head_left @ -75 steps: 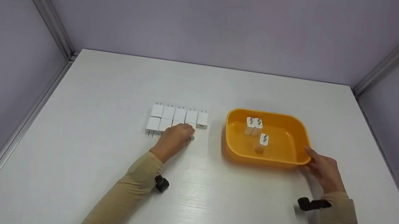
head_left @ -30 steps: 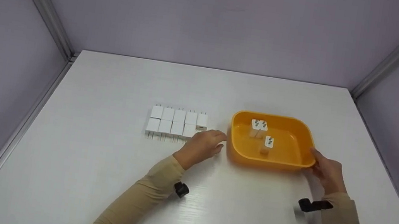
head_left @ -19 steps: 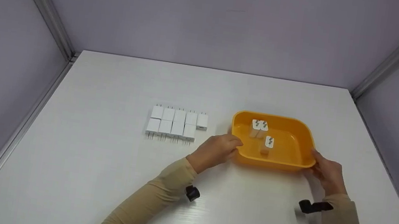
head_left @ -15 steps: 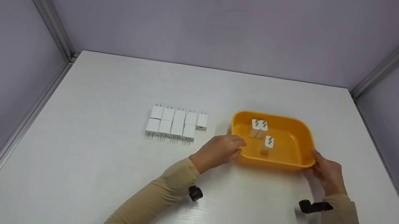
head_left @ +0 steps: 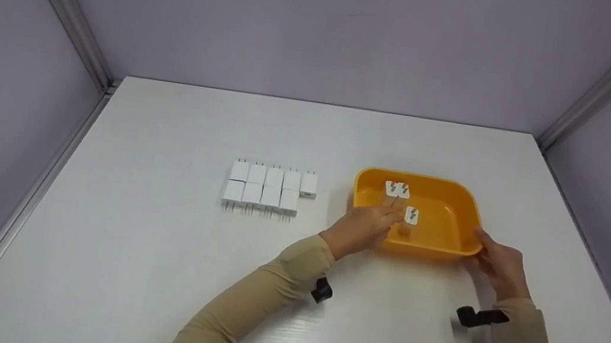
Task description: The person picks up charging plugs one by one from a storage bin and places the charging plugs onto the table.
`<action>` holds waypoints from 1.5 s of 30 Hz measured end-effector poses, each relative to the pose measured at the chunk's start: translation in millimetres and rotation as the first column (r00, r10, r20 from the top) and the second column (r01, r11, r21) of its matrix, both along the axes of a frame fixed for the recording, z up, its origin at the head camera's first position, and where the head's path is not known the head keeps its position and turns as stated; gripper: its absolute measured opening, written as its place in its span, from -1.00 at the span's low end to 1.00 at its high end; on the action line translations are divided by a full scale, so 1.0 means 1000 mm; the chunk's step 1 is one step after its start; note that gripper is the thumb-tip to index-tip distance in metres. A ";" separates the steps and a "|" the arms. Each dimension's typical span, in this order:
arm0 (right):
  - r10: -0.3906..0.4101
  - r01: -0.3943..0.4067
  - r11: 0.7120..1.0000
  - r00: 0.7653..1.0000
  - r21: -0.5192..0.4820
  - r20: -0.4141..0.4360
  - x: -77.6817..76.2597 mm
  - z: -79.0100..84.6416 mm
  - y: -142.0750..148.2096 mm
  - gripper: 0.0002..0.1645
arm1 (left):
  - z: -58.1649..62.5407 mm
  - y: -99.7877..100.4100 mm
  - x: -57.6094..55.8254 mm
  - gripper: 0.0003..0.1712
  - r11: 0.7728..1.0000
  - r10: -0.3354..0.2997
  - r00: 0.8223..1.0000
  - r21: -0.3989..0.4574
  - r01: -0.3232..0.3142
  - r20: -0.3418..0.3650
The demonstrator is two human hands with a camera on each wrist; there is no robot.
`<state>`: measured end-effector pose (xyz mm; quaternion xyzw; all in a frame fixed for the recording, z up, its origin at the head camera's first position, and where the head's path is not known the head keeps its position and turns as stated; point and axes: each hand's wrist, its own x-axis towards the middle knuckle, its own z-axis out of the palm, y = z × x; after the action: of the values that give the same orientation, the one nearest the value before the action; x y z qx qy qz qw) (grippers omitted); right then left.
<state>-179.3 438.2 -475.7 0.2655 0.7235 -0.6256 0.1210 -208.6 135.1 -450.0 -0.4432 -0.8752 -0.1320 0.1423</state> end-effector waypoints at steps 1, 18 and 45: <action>-0.003 0.003 1.000 1.000 -0.008 -0.002 0.000 0.000 0.000 0.15 | 0.000 0.002 -0.001 -0.71 1.000 0.008 1.000 0.007 -0.008 0.008; -0.034 0.031 0.995 0.999 -0.090 -0.031 0.001 0.002 -0.002 -0.02 | 0.003 0.037 -0.020 -0.64 0.988 0.126 0.985 -0.103 -0.114 0.118; -0.024 0.023 0.999 1.000 -0.048 -0.020 0.001 -0.003 0.002 -0.41 | -0.017 0.069 -0.025 -0.67 0.920 0.390 0.872 -0.080 -0.384 0.295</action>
<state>-178.1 440.6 -478.5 0.2647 0.7063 -0.6468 0.1125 -233.3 203.6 -466.6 -0.2346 -0.9586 -0.1594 0.0245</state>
